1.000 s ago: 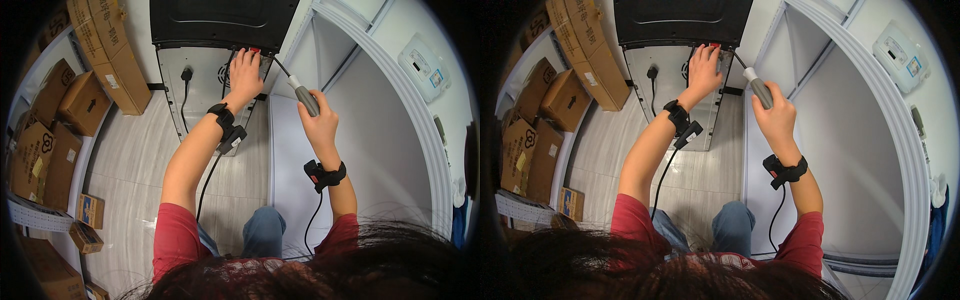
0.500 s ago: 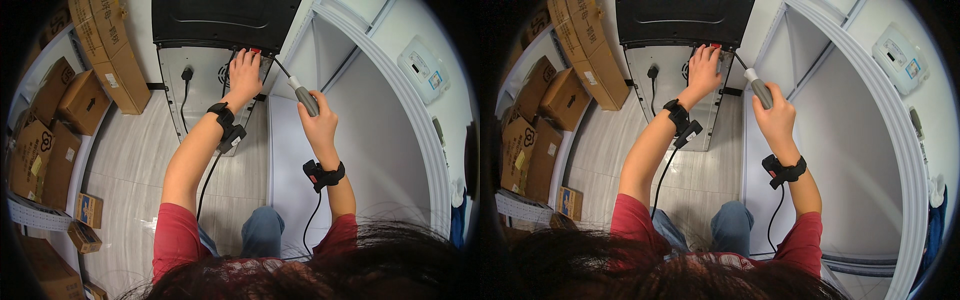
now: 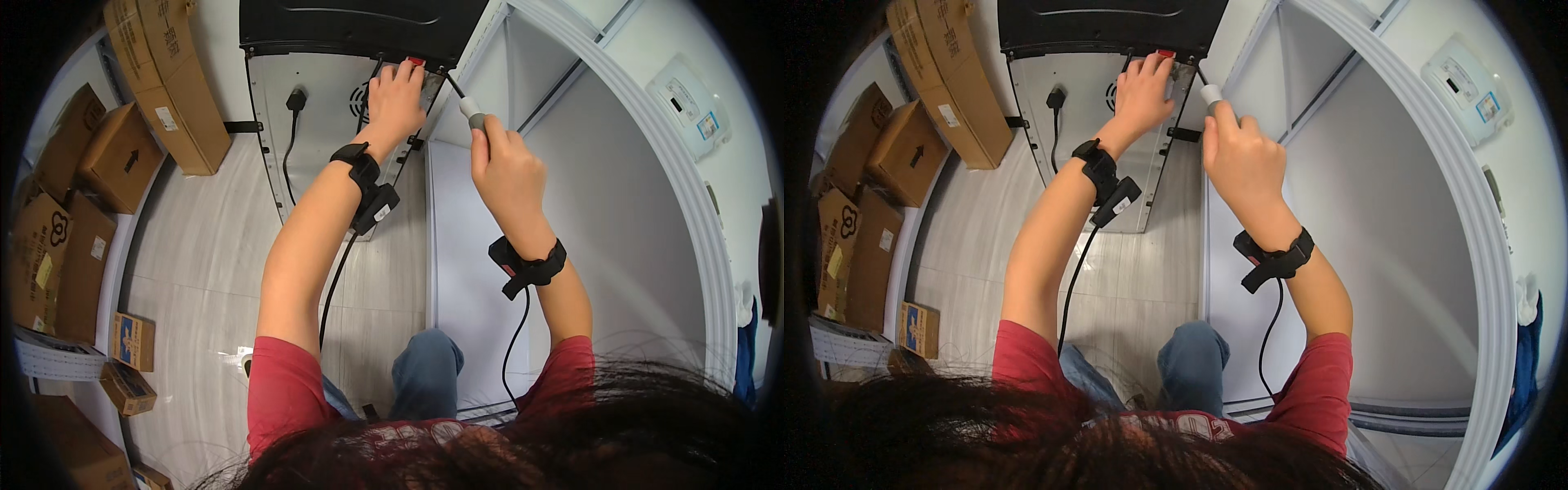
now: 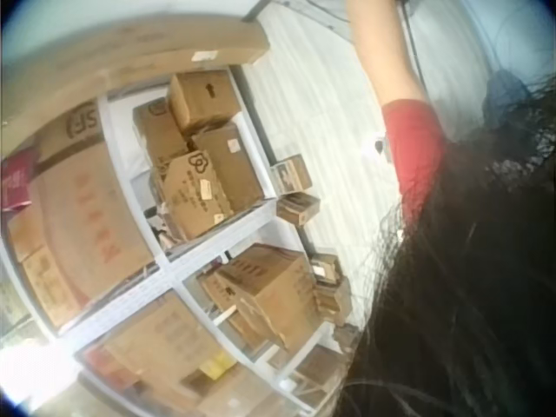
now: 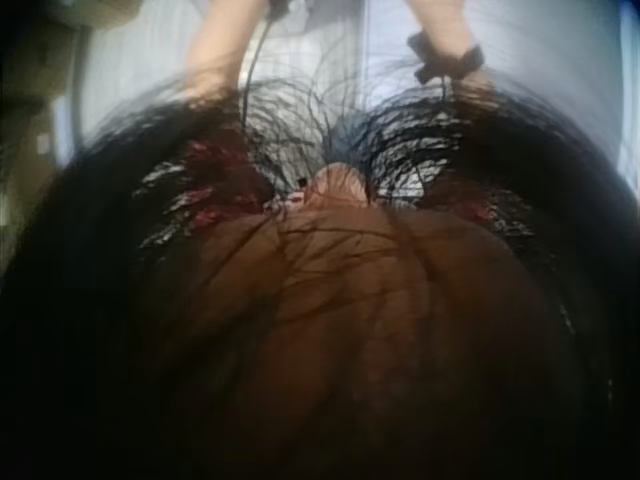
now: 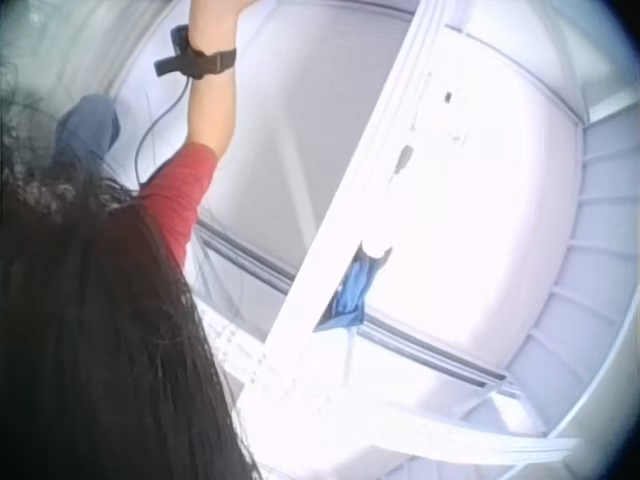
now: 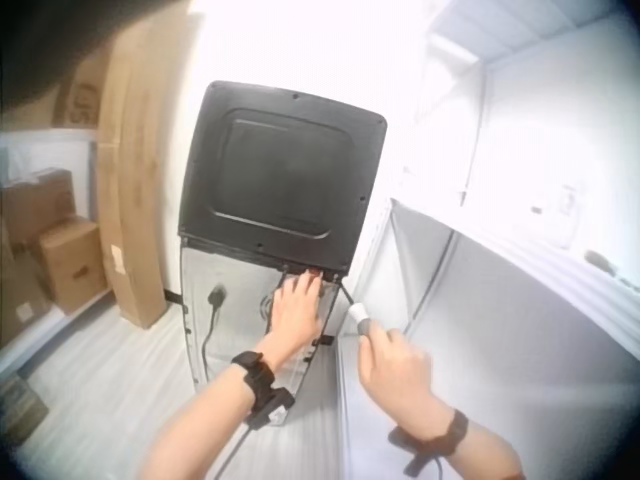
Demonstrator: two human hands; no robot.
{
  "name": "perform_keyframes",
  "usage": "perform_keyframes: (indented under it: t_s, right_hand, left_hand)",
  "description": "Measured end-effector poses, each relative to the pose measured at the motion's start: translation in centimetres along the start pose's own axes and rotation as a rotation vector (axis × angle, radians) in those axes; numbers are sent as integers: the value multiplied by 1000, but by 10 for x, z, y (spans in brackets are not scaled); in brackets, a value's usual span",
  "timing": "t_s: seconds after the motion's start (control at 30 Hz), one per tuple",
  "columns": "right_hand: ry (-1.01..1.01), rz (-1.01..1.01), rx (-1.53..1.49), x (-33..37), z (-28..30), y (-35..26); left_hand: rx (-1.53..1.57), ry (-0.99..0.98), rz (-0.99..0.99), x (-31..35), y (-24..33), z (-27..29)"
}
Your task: The person uses a screwdriver to fasten screws on the back panel of a black electronic device mounted on a wall. They repeatedly insert and tighten screws at multiple locations, occasionally adjusting their grip and position to reach different screw holes.
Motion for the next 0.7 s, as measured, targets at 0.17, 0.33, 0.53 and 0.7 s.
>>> perform_keyframes:
  t_s: [0.17, 0.33, 0.53, 0.7]
  right_hand:
    - [21, -36, 2, 3, -2, -2]
    - [53, -57, -10, 5, -3, -5]
    - [75, -122, 0, 6, -3, -11]
    - [128, 95, -7, -8, 5, -28]
  left_hand:
    - [12, -7, -40, -3, -2, 0]
    - [27, -22, -72, -2, -6, 0]
    - [6, -34, -68, -2, -4, -1]
    - [34, -73, -65, -4, -4, -1]
Point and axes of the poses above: each hand's wrist, its own x-axis away from the middle knuckle, its own z-axis out of the back of the hand, y = z × x, the point moved 5 cm from there along -x, towards the middle knuckle, and after that the axes turned 10 degrees about -x, right-handed, at the moved point
